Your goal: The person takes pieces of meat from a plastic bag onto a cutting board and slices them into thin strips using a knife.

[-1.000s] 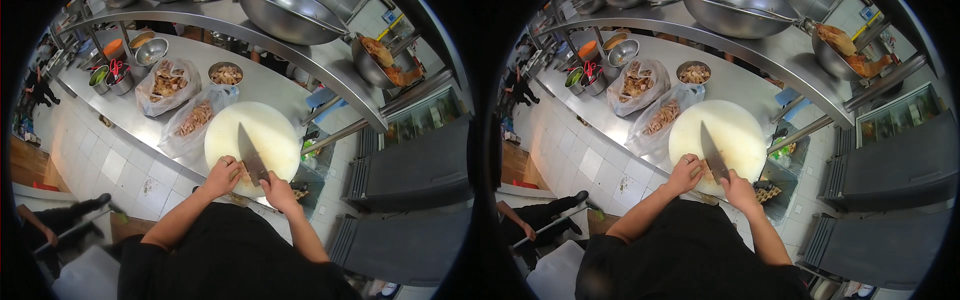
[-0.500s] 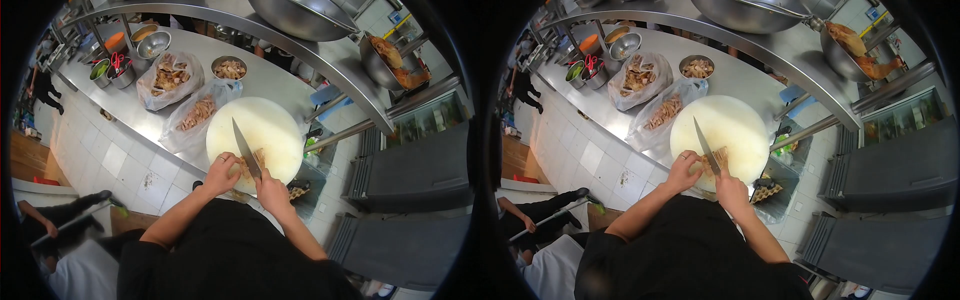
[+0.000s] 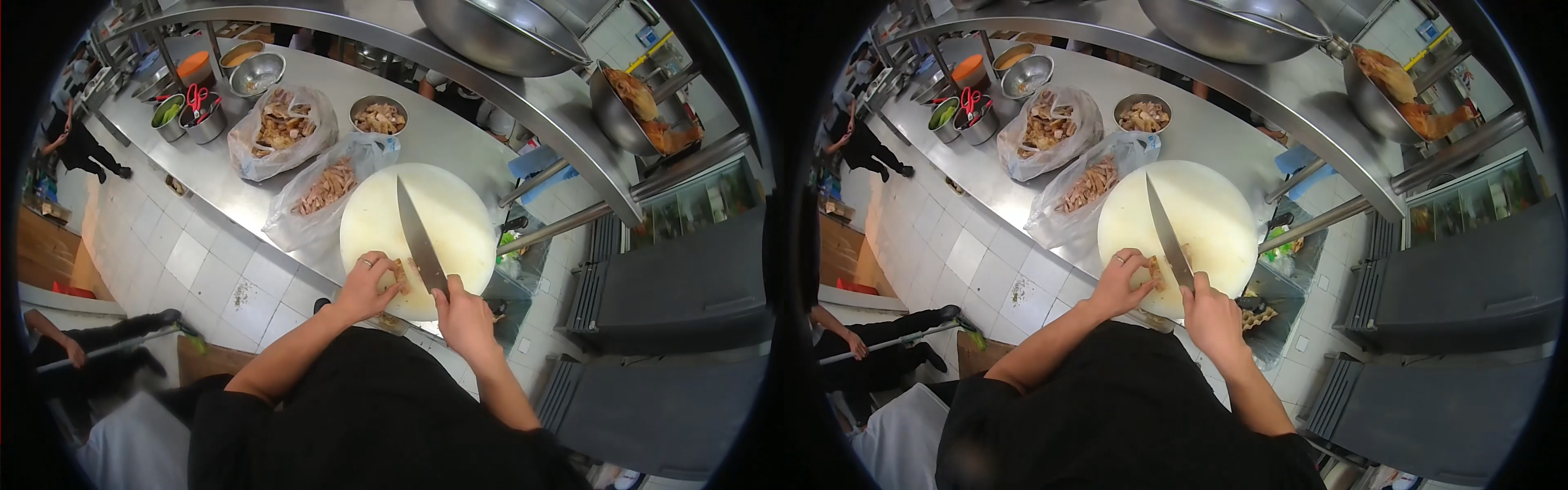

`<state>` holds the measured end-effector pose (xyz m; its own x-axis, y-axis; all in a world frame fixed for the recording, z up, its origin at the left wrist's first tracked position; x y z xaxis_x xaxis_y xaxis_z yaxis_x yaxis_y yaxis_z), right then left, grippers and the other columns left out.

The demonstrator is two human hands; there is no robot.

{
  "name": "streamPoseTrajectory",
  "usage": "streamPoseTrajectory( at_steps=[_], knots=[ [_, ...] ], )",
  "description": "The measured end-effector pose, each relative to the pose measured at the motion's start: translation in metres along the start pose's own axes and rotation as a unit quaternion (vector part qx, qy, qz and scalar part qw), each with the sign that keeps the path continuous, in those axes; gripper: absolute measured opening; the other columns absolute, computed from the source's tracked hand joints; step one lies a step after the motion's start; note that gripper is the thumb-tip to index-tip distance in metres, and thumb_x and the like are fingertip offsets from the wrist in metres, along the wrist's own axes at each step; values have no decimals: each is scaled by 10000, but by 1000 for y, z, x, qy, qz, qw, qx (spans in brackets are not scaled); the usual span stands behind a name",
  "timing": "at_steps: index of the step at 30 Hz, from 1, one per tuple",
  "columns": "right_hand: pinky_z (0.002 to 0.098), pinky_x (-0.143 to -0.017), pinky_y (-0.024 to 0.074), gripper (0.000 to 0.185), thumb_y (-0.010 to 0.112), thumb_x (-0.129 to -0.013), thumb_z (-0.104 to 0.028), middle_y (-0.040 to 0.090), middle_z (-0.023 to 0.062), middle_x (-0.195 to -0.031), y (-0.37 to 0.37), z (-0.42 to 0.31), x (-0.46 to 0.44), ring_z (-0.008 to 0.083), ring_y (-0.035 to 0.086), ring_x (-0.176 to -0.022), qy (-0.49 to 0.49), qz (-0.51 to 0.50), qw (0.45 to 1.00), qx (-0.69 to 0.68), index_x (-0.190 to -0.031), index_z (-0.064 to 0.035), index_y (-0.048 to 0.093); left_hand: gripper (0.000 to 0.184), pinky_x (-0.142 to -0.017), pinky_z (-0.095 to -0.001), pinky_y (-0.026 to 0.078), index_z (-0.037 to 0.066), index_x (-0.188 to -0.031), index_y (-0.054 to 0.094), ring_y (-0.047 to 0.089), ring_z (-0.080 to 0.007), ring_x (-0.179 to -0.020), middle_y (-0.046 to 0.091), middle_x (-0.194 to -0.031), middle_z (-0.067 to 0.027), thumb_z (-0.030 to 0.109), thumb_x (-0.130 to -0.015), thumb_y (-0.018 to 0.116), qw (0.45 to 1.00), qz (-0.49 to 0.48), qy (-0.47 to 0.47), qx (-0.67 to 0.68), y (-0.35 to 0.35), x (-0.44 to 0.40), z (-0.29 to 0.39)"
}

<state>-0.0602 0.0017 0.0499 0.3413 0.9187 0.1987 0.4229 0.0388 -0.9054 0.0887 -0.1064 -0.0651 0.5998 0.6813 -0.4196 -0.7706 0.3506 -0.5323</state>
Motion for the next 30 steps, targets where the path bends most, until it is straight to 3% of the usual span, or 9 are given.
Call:
streamPoseTrajectory(
  at_steps=[3, 4, 6, 9, 18, 22, 27, 30],
  knots=[
    [608, -694, 548, 271, 570, -1061, -256, 725, 268, -829, -4, -18, 8, 510, 703, -758, -20, 65, 997, -23, -1135, 2, 531, 342, -964, -458, 517, 61, -1118, 630, 602, -368, -1105, 607, -1160, -158, 110, -828, 804, 986, -29, -140, 89, -3, 7, -14],
    [607, -685, 551, 267, 575, -1057, -246, 726, 271, -826, -3, -21, 10, 507, 706, -746, -24, 89, 995, -34, -1137, 5, 531, 341, -961, -457, 519, 61, -1122, 631, 604, -365, -1100, 609, -1159, -156, 110, -829, 799, 986, -24, -140, 90, -5, 9, -15],
    [617, -714, 542, 280, 588, -1049, -250, 717, 289, -817, 46, 0, -6, 531, 694, -771, 1, 18, 1000, -10, -1127, 13, 530, 341, -955, -454, 523, 61, -1131, 632, 608, -358, -1089, 613, -1156, -151, 109, -832, 789, 986, -13, -138, 93, -6, 12, -17],
    [622, -753, 541, 295, 591, -1045, -251, 711, 308, -822, 54, 4, -17, 550, 687, -807, 2, -39, 999, 6, -1134, 24, 531, 370, -892, -446, 522, 65, -1144, 641, 607, -353, -1035, 619, -1150, -134, 115, -821, 816, 1000, 11, 16, -5, -7, 4, 3],
    [603, -824, 535, 329, 593, -1048, -299, 709, 331, -911, 52, 30, -36, 549, 680, -915, 40, -67, 994, -73, -1153, 10, 552, 381, -914, -447, 514, 52, -1147, 645, 601, -365, -1052, 619, -1163, -135, 161, -825, 818, 997, -24, 44, -58, 5, -2, 3],
    [589, -838, 533, 345, 589, -1054, -321, 715, 324, -935, 43, 28, -39, 537, 680, -937, 19, -67, 996, -47, -1130, 15, 566, 387, -915, -450, 517, 47, -1145, 642, 602, -367, -1049, 620, -1163, -137, 157, -821, 822, 998, -20, 39, -46, 1, -1, 4],
    [614, -796, 524, 304, 565, -1067, -276, 719, 299, -858, 19, 1, -13, 536, 688, -861, 14, -26, 999, -25, -1188, 1, 532, 350, -902, -441, 534, 43, -1128, 636, 625, -351, -1051, 638, -1139, -135, 103, -826, 804, 1000, -10, 15, 9, -9, 6, 1],
    [625, -771, 524, 288, 567, -1064, -252, 717, 297, -834, 1, -17, 5, 538, 688, -832, -8, 35, 998, -52, -1170, 11, 522, 285, -943, -435, 528, 36, -1097, 639, 630, -360, -1101, 638, -1140, -158, 73, -841, 760, 997, 2, -71, 42, -16, 15, -9]
  ],
)
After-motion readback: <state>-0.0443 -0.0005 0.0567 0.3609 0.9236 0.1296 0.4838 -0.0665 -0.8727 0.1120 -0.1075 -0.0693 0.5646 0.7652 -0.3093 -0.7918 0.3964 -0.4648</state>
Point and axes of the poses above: each hand's wrist, its own x-axis away from the middle knuckle, its own y-axis out of the palm, z = x × y, the point moved 6 cm from there along -x, towards the middle knuckle
